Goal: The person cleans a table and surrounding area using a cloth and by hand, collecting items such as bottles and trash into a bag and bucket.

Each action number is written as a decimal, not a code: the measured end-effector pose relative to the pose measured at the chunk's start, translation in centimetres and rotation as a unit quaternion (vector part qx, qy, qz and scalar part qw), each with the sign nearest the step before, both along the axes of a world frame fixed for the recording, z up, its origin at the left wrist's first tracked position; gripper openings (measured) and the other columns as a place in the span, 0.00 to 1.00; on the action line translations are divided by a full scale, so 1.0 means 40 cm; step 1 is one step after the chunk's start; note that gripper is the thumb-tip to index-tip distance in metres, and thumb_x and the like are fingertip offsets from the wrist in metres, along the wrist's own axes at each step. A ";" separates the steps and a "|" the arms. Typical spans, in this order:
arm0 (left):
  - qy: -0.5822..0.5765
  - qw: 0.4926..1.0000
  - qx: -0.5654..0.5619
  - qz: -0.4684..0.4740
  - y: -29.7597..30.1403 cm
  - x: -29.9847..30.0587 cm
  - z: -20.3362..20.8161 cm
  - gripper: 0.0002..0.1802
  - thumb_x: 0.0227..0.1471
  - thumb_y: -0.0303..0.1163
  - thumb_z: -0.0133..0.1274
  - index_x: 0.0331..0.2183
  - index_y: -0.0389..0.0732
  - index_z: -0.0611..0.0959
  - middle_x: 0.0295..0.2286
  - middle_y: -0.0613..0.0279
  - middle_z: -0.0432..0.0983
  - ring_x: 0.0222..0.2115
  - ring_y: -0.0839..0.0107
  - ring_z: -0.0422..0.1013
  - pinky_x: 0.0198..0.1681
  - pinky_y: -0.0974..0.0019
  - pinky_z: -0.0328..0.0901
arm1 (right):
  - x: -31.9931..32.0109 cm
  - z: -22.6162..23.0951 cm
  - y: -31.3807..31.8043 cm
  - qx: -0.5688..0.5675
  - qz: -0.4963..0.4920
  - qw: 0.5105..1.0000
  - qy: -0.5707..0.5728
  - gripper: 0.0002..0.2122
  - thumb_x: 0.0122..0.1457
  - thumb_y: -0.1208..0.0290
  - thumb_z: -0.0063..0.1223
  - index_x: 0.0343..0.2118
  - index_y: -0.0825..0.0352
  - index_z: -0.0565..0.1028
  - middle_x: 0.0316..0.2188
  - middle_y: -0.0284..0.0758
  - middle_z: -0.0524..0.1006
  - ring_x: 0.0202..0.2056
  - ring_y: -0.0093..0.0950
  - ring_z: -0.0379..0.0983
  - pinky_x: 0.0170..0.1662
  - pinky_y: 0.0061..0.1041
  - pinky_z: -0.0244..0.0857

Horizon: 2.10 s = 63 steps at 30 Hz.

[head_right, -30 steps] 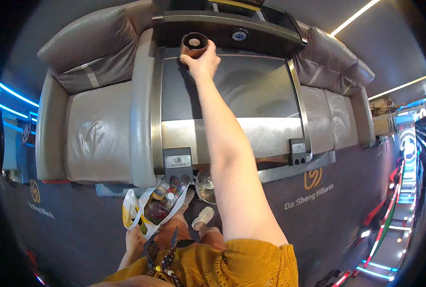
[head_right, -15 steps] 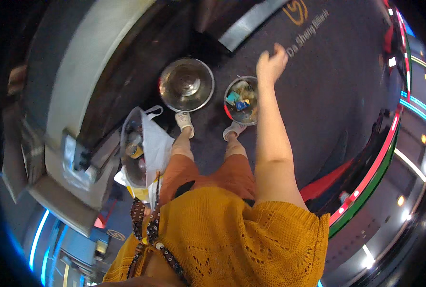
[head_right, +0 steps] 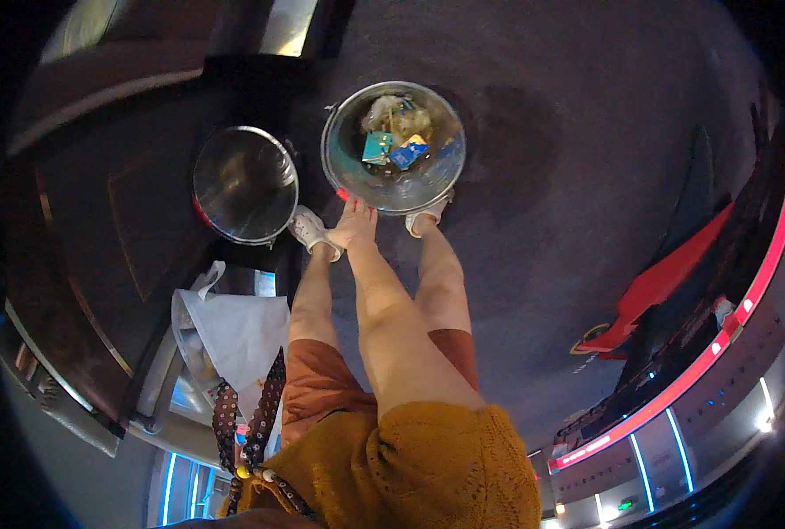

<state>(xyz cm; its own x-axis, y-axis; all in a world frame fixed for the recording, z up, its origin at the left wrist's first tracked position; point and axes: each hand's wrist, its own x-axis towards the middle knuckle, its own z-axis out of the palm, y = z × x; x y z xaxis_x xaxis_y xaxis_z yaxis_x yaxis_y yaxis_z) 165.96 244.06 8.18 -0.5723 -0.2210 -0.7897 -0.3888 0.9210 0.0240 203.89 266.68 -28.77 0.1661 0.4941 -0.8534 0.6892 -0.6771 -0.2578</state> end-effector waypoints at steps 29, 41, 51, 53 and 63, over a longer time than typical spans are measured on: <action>-0.155 0.902 0.366 0.167 1.407 1.129 -0.194 0.14 0.44 0.37 0.43 0.14 0.49 0.59 0.06 0.76 0.43 0.05 0.81 0.42 0.08 0.75 0.39 | 1.455 0.627 -0.031 0.029 -0.826 0.556 0.085 0.08 0.52 0.63 0.46 0.22 0.59 0.62 0.12 0.29 0.57 0.11 0.23 0.51 0.15 0.30 0.51; -0.199 0.867 0.451 0.076 2.237 1.810 -0.192 0.13 0.49 0.38 0.41 0.16 0.49 0.63 0.08 0.75 0.49 0.06 0.81 0.44 0.08 0.77 0.41 | 2.185 0.809 0.450 0.110 -0.853 0.509 -0.037 0.14 0.53 0.63 0.39 0.13 0.58 0.56 0.08 0.28 0.49 0.09 0.25 0.44 0.14 0.29 0.41; -0.182 0.846 0.499 0.044 2.863 2.341 -0.120 0.16 0.43 0.36 0.46 0.11 0.50 0.61 0.08 0.74 0.50 0.07 0.79 0.50 0.10 0.74 0.50 | 2.686 0.770 1.037 0.118 -0.868 0.480 0.048 0.13 0.55 0.60 0.36 0.16 0.57 0.55 0.07 0.27 0.49 0.09 0.25 0.47 0.14 0.27 0.42; -0.164 0.866 0.468 0.070 3.023 2.468 -0.155 0.16 0.43 0.36 0.46 0.11 0.49 0.61 0.07 0.73 0.51 0.07 0.78 0.51 0.11 0.72 0.51 | 2.781 0.775 1.212 0.141 -0.865 0.476 0.079 0.13 0.55 0.60 0.36 0.16 0.58 0.55 0.07 0.28 0.50 0.09 0.25 0.47 0.14 0.28 0.43; -0.177 0.892 0.404 0.099 3.520 2.922 -0.249 0.18 0.45 0.38 0.45 0.10 0.47 0.61 0.06 0.68 0.52 0.07 0.72 0.52 0.12 0.66 0.53 | 3.373 0.800 1.829 0.145 -0.866 0.475 0.058 0.15 0.54 0.62 0.39 0.13 0.60 0.57 0.05 0.32 0.53 0.06 0.30 0.49 0.11 0.34 0.46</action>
<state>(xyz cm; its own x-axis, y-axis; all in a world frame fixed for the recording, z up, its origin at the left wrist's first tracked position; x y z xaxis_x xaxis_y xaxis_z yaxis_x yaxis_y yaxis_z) 282.85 384.86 -1.78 -0.2683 0.4331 -0.8605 -0.6573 0.5708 0.4922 338.81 339.84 3.23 0.4983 -0.1990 -0.8438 -0.8669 -0.1268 -0.4820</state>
